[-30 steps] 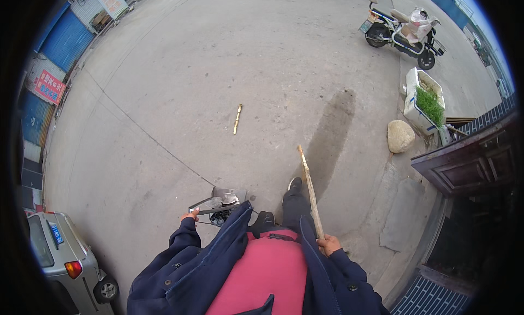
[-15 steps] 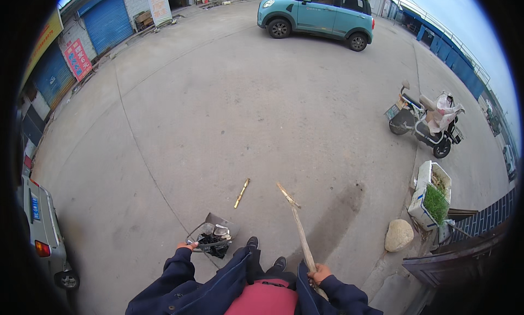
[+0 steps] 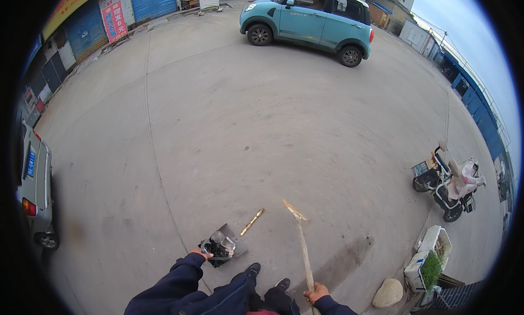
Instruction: The person sweeps debris on a paved outdoor area using a broom and dustpan. They gather scattered trash into the dustpan and walk along the street, continuing to sweep and collect litter.
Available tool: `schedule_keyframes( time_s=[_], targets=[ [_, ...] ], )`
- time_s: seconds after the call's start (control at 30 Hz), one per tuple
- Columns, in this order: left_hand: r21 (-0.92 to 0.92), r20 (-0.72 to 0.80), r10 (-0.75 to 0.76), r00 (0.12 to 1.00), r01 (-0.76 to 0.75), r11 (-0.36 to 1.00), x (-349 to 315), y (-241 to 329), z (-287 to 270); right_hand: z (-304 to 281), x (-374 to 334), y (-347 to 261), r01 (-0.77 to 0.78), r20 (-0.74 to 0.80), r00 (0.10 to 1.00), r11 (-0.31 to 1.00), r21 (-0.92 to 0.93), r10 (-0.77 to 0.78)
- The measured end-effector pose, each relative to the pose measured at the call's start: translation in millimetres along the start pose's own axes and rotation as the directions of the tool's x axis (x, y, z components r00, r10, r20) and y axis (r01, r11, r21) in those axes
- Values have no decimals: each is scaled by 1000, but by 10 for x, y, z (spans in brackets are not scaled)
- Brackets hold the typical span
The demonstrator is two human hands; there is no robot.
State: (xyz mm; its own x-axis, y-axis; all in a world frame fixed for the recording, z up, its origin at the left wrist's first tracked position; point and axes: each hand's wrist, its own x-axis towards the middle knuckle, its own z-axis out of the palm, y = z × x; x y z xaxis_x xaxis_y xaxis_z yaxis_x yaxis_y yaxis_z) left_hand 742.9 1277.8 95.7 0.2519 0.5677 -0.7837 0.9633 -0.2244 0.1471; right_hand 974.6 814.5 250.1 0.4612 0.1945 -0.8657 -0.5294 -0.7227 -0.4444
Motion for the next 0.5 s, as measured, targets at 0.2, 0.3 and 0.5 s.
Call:
schedule_keyframes(
  time_s=[0.2,0.3,0.5],
  targets=[
    [-76,-93,-108,990,101,992,84,281,-107,-83,553,-748,27,13,1000,968,-249,-24],
    [-141,-119,-183,976,166,976,83,338,-127,-95,935,-983,63,-5,998,932,-357,-70],
    [-254,-139,-181,974,142,957,228,352,12,155,1844,-1159,129,-41,986,886,-446,-164]
  ],
)
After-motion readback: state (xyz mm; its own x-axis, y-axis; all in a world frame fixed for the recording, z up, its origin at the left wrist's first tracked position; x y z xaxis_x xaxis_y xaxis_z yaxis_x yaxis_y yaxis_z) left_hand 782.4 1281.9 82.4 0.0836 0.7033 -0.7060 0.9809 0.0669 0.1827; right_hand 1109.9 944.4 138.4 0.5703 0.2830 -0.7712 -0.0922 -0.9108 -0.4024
